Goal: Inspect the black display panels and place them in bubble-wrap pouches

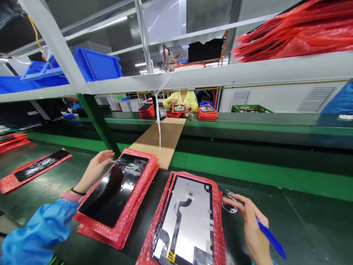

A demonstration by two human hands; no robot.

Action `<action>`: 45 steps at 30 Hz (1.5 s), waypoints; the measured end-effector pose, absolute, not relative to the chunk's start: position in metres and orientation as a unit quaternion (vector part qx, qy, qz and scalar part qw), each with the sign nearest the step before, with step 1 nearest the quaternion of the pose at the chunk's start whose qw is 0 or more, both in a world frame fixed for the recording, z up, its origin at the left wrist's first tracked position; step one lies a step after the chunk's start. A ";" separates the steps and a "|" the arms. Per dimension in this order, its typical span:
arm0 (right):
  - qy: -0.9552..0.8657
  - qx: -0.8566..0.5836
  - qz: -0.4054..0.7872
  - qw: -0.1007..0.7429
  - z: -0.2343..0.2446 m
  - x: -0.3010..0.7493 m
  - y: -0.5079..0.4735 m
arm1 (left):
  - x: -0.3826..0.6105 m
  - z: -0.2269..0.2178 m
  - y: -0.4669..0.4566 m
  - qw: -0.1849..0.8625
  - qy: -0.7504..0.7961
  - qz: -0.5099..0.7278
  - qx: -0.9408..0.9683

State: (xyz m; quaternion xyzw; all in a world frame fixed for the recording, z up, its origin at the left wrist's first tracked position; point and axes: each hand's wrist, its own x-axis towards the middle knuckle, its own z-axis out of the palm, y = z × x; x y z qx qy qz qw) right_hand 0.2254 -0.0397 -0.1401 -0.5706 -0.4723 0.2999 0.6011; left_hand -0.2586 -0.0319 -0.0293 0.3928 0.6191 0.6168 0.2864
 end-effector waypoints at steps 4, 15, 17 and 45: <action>-0.440 -0.456 0.519 0.573 -0.131 0.198 -0.060 | -0.191 -0.037 -0.048 0.380 0.556 0.582 0.455; -0.653 -0.565 0.342 0.370 -0.147 0.167 -0.108 | -0.076 -0.078 -0.061 0.688 0.515 0.389 0.332; -0.663 -0.567 0.328 0.363 -0.147 0.165 -0.109 | -0.073 -0.075 -0.061 0.694 0.515 0.379 0.331; -0.441 -0.475 0.583 0.489 -0.152 0.172 -0.097 | -0.043 -0.077 -0.042 0.705 0.492 0.334 0.385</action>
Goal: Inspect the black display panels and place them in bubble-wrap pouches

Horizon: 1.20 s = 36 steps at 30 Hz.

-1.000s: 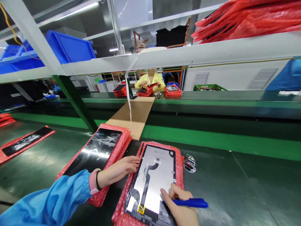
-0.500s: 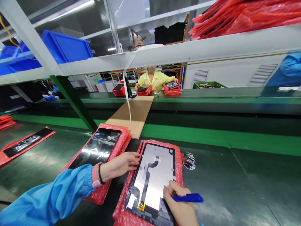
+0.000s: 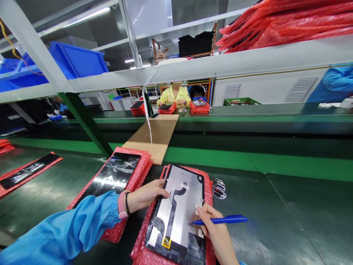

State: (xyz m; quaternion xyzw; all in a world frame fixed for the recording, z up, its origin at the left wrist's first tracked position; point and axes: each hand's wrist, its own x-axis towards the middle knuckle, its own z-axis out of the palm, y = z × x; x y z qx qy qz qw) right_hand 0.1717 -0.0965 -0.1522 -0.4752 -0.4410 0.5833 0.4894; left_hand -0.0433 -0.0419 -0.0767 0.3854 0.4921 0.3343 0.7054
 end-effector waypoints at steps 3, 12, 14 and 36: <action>-0.426 -0.469 0.594 0.495 -0.151 0.171 -0.096 | -0.043 -0.071 -0.043 0.711 0.481 0.342 0.382; -0.394 -0.450 0.596 0.536 -0.140 0.175 -0.097 | -0.026 -0.079 -0.054 0.696 0.464 0.422 0.350; -0.391 -0.444 0.574 0.566 -0.132 0.186 -0.095 | -0.026 -0.075 -0.053 0.679 0.462 0.448 0.353; -0.433 -0.450 0.491 0.608 -0.037 0.194 -0.063 | -0.024 -0.018 -0.048 0.565 0.337 0.620 0.427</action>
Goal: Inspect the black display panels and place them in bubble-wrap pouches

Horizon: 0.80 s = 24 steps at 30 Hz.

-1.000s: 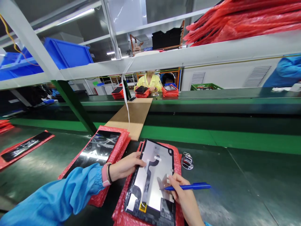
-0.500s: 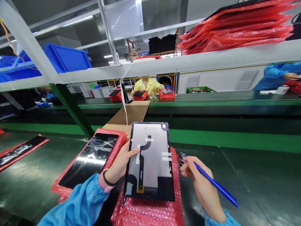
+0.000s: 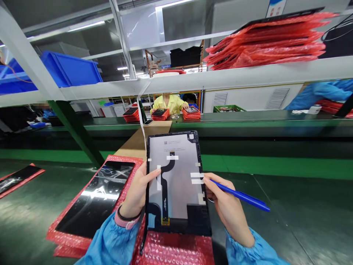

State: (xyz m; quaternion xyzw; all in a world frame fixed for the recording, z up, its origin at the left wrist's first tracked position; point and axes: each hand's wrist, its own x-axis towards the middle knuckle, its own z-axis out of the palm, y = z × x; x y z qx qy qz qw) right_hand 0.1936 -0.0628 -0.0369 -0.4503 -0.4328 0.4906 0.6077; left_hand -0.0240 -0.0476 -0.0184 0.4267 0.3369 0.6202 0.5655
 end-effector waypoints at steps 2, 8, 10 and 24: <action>-0.431 -0.443 0.491 0.614 -0.033 0.193 -0.060 | -0.025 -0.015 -0.043 0.572 0.323 0.618 0.431; -0.427 -0.413 0.501 0.629 -0.025 0.189 -0.051 | -0.026 -0.006 -0.029 0.575 0.315 0.612 0.443; -0.447 -0.421 0.477 0.629 -0.023 0.189 -0.047 | -0.028 -0.005 -0.025 0.569 0.314 0.614 0.448; -0.550 -0.507 0.326 0.578 -0.033 0.178 -0.028 | -0.037 -0.014 -0.001 0.572 0.329 0.606 0.443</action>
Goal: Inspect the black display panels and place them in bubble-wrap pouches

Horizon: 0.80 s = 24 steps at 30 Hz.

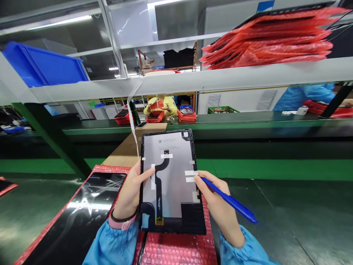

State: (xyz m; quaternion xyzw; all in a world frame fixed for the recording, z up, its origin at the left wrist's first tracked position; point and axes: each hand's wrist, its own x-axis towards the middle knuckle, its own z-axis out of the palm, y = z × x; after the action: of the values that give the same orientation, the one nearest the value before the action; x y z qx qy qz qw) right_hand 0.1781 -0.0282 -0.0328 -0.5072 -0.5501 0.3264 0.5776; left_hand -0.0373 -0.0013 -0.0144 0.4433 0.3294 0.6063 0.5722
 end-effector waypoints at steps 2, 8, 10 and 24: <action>-0.526 -0.488 0.386 0.580 -0.038 0.182 -0.027 | -0.040 -0.015 0.002 0.592 0.323 0.600 0.431; -0.499 -0.489 0.414 0.583 -0.042 0.184 -0.028 | -0.043 -0.015 0.004 0.600 0.324 0.600 0.418; -0.483 -0.474 0.437 0.592 -0.039 0.181 -0.030 | -0.043 -0.014 0.003 0.596 0.320 0.603 0.422; -0.439 -0.437 0.498 0.607 -0.033 0.175 -0.028 | -0.047 -0.015 -0.002 0.564 0.317 0.602 0.468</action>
State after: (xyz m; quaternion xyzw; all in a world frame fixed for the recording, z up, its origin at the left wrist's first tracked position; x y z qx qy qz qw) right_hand 0.1750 -0.0280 -0.0334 -0.4373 -0.4390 0.4981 0.6066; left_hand -0.0474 -0.0019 -0.0154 0.4685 0.3169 0.6018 0.5639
